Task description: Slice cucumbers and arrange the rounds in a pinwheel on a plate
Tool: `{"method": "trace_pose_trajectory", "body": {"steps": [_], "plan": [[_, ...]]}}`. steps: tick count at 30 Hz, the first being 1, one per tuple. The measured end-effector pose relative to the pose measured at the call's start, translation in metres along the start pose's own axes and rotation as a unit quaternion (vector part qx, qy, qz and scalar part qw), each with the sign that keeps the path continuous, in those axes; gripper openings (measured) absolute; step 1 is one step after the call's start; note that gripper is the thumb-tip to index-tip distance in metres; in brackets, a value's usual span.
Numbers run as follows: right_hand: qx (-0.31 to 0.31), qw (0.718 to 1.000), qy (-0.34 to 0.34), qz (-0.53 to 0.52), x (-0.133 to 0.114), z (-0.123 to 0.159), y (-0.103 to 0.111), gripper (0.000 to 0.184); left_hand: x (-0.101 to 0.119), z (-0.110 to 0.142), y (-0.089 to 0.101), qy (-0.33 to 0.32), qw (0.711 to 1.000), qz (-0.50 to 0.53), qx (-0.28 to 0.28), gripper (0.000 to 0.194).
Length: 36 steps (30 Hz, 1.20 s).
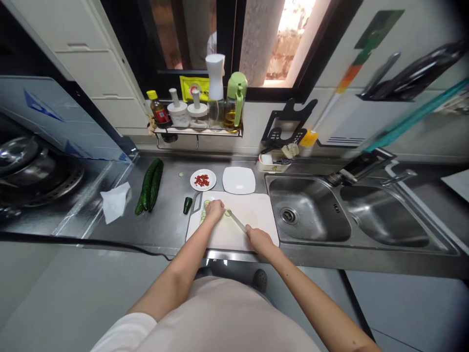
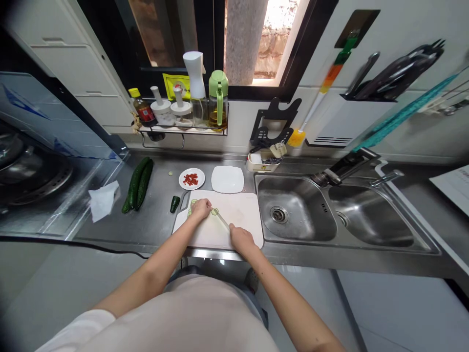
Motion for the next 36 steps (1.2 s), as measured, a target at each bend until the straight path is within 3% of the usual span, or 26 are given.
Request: {"method": "trace_pose_trajectory", "body": {"steps": [18, 36], "plan": [[0.008, 1.000, -0.008, 0.001, 0.011, 0.008, -0.018, 0.025, -0.001, -0.001, 0.001, -0.003, 1.000, 0.002, -0.003, 0.012], [-0.002, 1.000, -0.004, 0.007, 0.000, -0.007, -0.003, 0.030, 0.000, -0.002, 0.002, 0.005, 1.000, 0.000, -0.010, 0.013]]}}
Point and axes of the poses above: each hand's wrist, its own z-axis away from the middle knuckle, its own y-axis out of the back of the hand, x = y × z, the point moved 3 cm from there along -z, towards the middle knuckle, and after that the axes turned 9 degrees about y, right-handed, at the moved point
